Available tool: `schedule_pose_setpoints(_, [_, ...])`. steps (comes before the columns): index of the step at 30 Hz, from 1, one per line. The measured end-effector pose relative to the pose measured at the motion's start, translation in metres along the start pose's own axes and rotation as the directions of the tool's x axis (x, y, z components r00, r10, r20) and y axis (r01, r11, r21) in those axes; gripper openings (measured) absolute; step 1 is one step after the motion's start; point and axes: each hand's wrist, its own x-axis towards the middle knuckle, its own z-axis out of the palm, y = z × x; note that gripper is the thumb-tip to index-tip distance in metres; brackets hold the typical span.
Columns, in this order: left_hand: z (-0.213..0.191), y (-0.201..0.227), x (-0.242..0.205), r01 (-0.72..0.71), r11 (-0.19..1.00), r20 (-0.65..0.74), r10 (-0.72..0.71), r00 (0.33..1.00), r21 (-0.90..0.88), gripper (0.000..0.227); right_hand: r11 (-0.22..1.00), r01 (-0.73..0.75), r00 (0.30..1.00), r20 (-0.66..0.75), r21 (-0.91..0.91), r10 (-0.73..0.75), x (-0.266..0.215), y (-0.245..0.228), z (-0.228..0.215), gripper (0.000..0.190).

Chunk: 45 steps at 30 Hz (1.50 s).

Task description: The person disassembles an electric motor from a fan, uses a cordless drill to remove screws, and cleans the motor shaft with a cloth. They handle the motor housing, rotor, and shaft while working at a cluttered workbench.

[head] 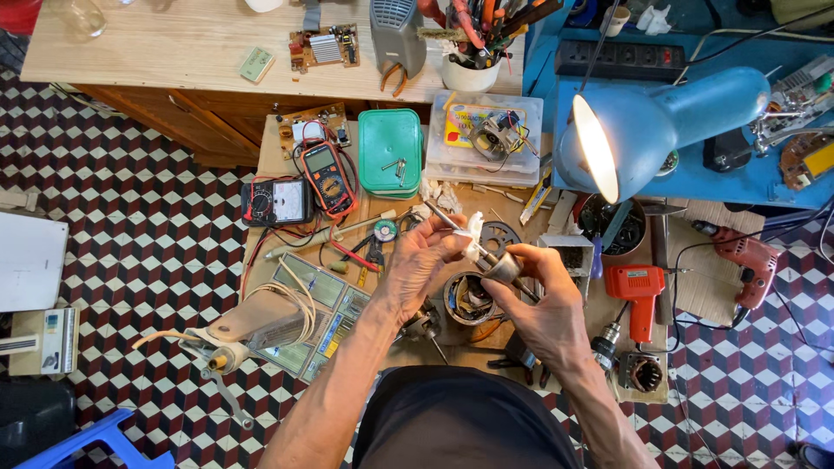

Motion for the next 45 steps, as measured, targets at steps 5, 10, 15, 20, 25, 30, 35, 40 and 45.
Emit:
schedule_pose_setpoints(5, [0.005,-0.010,-0.003,0.045,0.999,0.030,-0.044,0.999,-0.021,0.042,0.958,0.197,0.976,-0.053,-0.207,-0.212,0.004,0.001,0.007,0.059])
schedule_pose_setpoints(10, [0.003,-0.004,-0.004,0.092,0.991,0.000,-0.092,0.996,-0.102,0.044,0.997,0.049,0.998,-0.036,0.061,-0.047,0.004,0.011,0.009,0.071])
schedule_pose_setpoints(15, [0.009,-0.005,-0.006,0.055,0.988,0.011,-0.054,0.999,-0.146,0.044,0.966,-0.048,0.999,-0.005,0.255,0.051,0.006,0.020,0.010,0.077])
schedule_pose_setpoints(20, [0.011,-0.002,-0.008,0.050,0.995,0.006,-0.050,0.999,-0.082,0.051,0.947,-0.078,0.997,0.014,0.313,0.077,0.004,0.023,0.010,0.076])
schedule_pose_setpoints(25, [0.009,-0.002,-0.004,0.061,0.997,-0.010,-0.061,0.998,-0.044,0.054,0.945,-0.076,0.997,0.020,0.318,0.074,0.003,0.028,0.009,0.075])
schedule_pose_setpoints(30, [-0.004,0.004,0.003,0.012,0.997,-0.070,-0.017,0.997,-0.075,0.048,0.949,-0.085,0.996,-0.002,0.304,0.090,0.005,0.033,0.006,0.073])
schedule_pose_setpoints(35, [-0.012,0.007,0.008,-0.020,0.996,-0.109,0.011,0.994,-0.082,0.045,0.942,-0.106,0.994,0.015,0.319,0.107,0.005,0.034,0.005,0.074])
schedule_pose_setpoints(40, [-0.018,0.003,0.011,-0.044,0.992,-0.105,0.031,0.994,-0.117,0.037,0.868,-0.254,0.965,0.047,0.426,0.259,0.008,0.033,0.008,0.067])
schedule_pose_setpoints(45, [-0.026,-0.008,0.011,-0.052,0.983,-0.069,0.041,0.997,-0.174,0.022,0.762,-0.339,0.931,0.081,0.552,0.355,0.016,0.036,0.007,0.063])
